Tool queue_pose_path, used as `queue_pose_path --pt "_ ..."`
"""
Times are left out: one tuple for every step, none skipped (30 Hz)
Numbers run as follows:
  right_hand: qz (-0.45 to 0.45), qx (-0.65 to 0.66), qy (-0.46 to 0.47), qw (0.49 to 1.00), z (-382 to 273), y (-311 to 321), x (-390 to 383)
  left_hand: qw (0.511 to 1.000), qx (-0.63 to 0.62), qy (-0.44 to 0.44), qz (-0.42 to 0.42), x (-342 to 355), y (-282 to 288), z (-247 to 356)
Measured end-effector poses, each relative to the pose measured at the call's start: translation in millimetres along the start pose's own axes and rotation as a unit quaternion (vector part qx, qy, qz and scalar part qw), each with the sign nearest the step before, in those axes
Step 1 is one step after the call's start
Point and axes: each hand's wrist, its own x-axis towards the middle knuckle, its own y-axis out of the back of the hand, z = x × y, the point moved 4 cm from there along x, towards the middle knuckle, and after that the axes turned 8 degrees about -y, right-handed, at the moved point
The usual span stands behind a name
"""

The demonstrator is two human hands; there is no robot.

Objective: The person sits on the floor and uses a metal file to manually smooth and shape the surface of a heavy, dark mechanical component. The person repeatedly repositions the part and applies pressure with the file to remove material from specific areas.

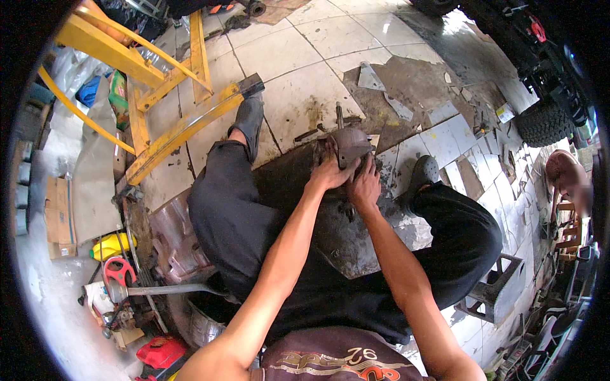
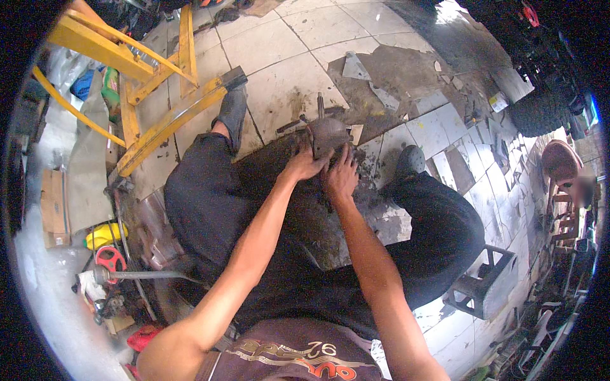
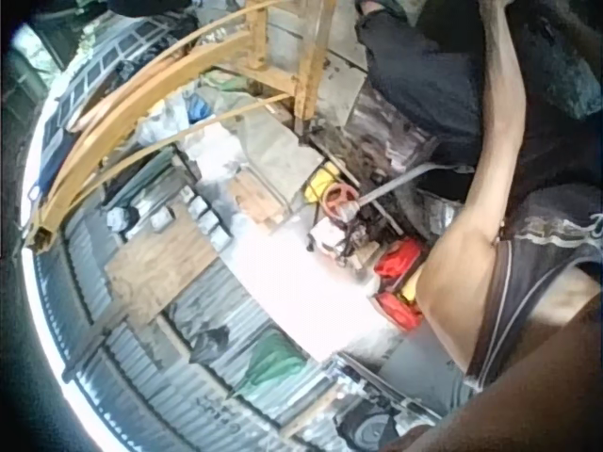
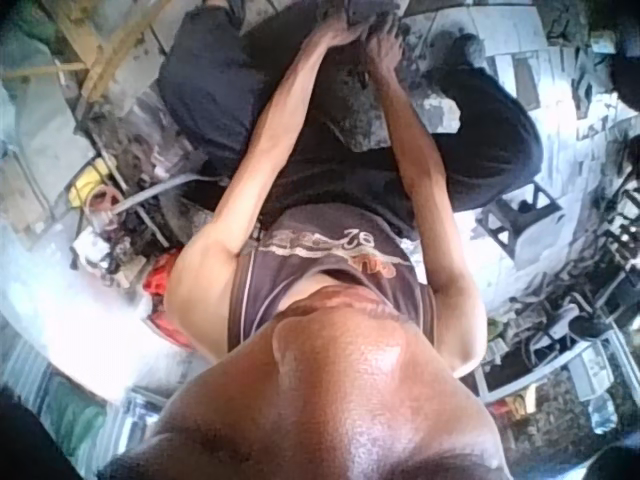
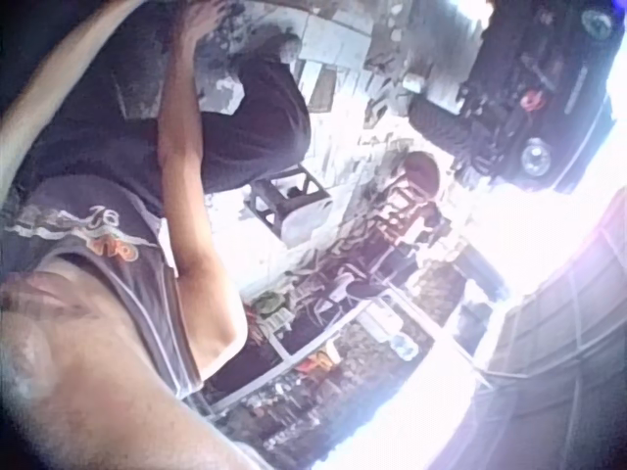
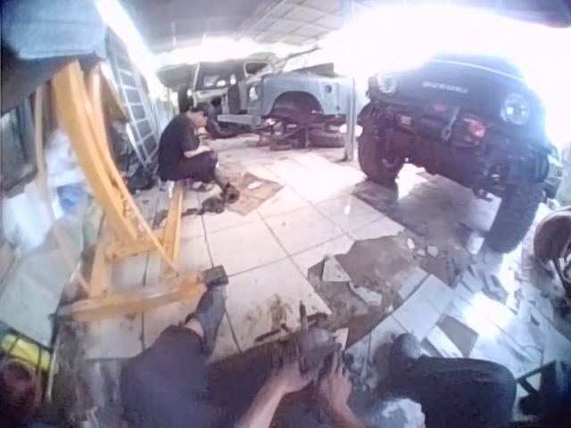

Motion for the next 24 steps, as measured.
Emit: queue_pose_path --pt "-0.008 0.003 0.0 1.0 -2.5 -0.8 -1.6 0.999 -0.005 0.028 0.016 3.4 0.6 -6.1" --pt "-0.011 0.005 -0.006 1.0 -1.7 0.0 0.0 0.998 -0.01 0.049 0.027 7.6 -1.1 -8.0" --pt "-0.014 0.008 -0.011 1.0 -1.9 0.5 0.7 0.998 -0.036 0.048 0.018 6.6 -5.1 -9.1" --pt "-0.011 0.002 -0.003 1.0 -4.0 0.7 0.1 0.997 -0.061 0.046 0.009 2.4 -8.1 -11.6" --pt "-0.006 -0.003 -0.017 1.0 8.0 1.7 4.7 0.997 -0.052 0.057 -0.02 -1.8 -15.9 1.5" --pt "-0.004 -0.005 -0.023 1.0 12.0 0.6 6.1 0.996 -0.039 0.071 -0.042 -8.7 -15.4 10.3" --pt "-0.002 -0.006 -0.03 1.0 17.7 0.9 8.4 0.995 -0.055 0.061 -0.05 -5.6 -18.4 14.9" --pt "0.02 0.003 -0.009 1.0 17.7 -1.5 9.9 0.995 -0.068 0.055 -0.051 -3.8 -16.7 13.7" --pt "0.003 0.008 -0.007 1.0 9.3 -1.3 4.0 0.994 -0.076 0.065 -0.043 -3.9 -14.0 0.7" --pt "-0.013 0.013 -0.005 1.0 0.4 -1.2 -1.2 0.993 -0.083 0.074 -0.036 -4.7 -10.6 -12.9" --pt "-0.017 0.014 -0.007 1.0 -1.3 2.9 2.9 0.992 -0.095 0.075 -0.036 -1.5 -8.6 -11.1" --pt "0.0 0.015 -0.004 1.0 -0.8 4.2 2.7 0.99 -0.118 0.068 -0.033 -1.9 -6.9 -9.4" --pt "-0.004 0.007 -0.008 1.0 3.8 3.8 2.7 0.988 -0.142 0.062 -0.028 -3.5 -7.5 -6.2" --pt "-0.006 -0.002 -0.014 1.0 10.8 2.6 5.2 0.996 -0.057 0.074 0.005 -7.4 -9.6 3.2" --pt "-0.01 -0.005 -0.015 1.0 9.5 1.4 5.8 0.997 -0.029 0.069 -0.01 -9.3 -9.2 7.8" --pt "-0.007 -0.002 -0.028 1.0 11.1 2.4 7.6 0.998 0.0 0.064 -0.024 -10.0 -8.2 12.0" --pt "-0.012 -0.003 -0.024 1.0 4.4 4.6 3.9 0.997 0.029 0.068 -0.034 -14.1 -4.8 6.6" --pt "-0.016 -0.003 -0.019 1.0 -1.5 7.2 0.7 0.989 -0.081 0.095 -0.077 -8.3 -5.1 -4.1" --pt "-0.021 -0.004 -0.014 1.0 -8.4 9.1 -1.7 0.99 -0.085 0.106 -0.048 -6.1 0.0 -11.1" --pt "-0.012 -0.004 -0.016 1.0 -7.2 10.0 -0.2 0.989 -0.092 0.113 -0.025 -3.4 -1.6 -9.3" --pt "-0.02 -0.005 -0.019 1.0 -5.5 9.3 -0.3 0.988 -0.099 0.12 -0.002 -2.1 -3.7 -7.5" --pt "-0.029 -0.007 -0.023 0.999 -3.9 8.6 -0.6 0.991 -0.08 0.098 0.047 -10.9 -6.6 -4.4" --pt "-0.032 -0.01 -0.032 0.999 2.9 7.6 3.2 0.993 -0.067 0.096 0.003 -13.4 -11.2 -0.3" --pt "-0.024 -0.021 -0.038 0.999 9.2 6.1 4.3 0.993 -0.054 0.093 -0.042 -15.3 -13.4 1.9"
